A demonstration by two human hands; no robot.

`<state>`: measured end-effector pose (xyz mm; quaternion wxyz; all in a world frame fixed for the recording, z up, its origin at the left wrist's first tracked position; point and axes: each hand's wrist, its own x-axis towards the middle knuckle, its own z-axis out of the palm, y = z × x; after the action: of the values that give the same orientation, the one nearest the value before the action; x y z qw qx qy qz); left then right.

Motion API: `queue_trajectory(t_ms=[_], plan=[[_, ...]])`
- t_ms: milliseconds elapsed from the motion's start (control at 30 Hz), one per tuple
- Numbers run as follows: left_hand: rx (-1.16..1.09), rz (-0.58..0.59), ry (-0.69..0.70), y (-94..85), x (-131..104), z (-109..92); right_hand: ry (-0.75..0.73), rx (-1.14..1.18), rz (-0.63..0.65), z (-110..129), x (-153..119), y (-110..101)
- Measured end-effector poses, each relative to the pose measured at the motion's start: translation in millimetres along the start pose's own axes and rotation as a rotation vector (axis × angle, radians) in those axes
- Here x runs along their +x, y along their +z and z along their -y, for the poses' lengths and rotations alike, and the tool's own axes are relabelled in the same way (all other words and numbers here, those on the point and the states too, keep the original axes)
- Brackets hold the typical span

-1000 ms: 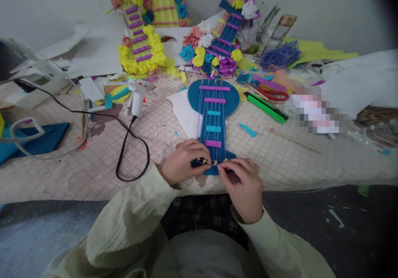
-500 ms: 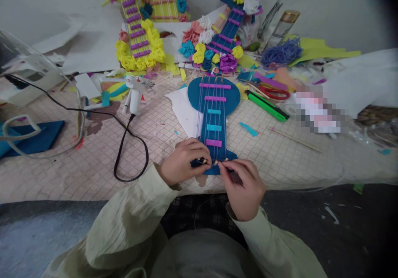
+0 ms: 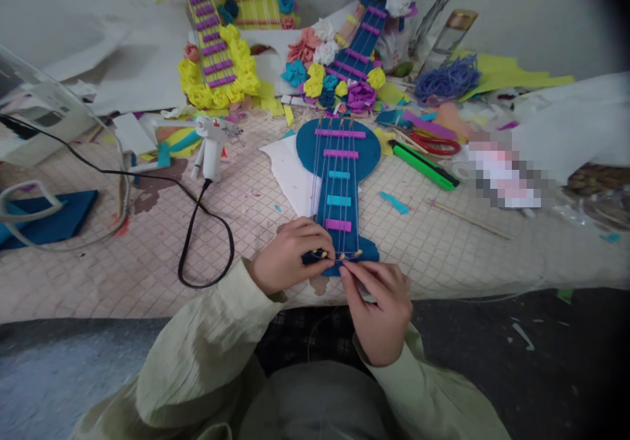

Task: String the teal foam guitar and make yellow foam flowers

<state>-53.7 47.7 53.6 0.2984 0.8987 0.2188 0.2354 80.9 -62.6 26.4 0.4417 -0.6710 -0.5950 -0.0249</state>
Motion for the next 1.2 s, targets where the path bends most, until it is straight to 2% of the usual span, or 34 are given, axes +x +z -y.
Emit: queue_trajectory(t_ms=[267, 600, 1200], plan=[[0.002, 0.008, -0.004, 0.3, -1.2, 1.0, 0.039, -0.026, -0.011, -0.2, 2.6, 2.0], [-0.017, 0.003, 0.012, 0.0, 0.0, 1.3, 0.116, -0.042, 0.087, 6.4, 10.4, 0.3], [-0.031, -0.04, -0.025, 0.5, -2.3, 0.5, 0.092, -0.074, 0.089, 8.2, 12.5, 2.7]])
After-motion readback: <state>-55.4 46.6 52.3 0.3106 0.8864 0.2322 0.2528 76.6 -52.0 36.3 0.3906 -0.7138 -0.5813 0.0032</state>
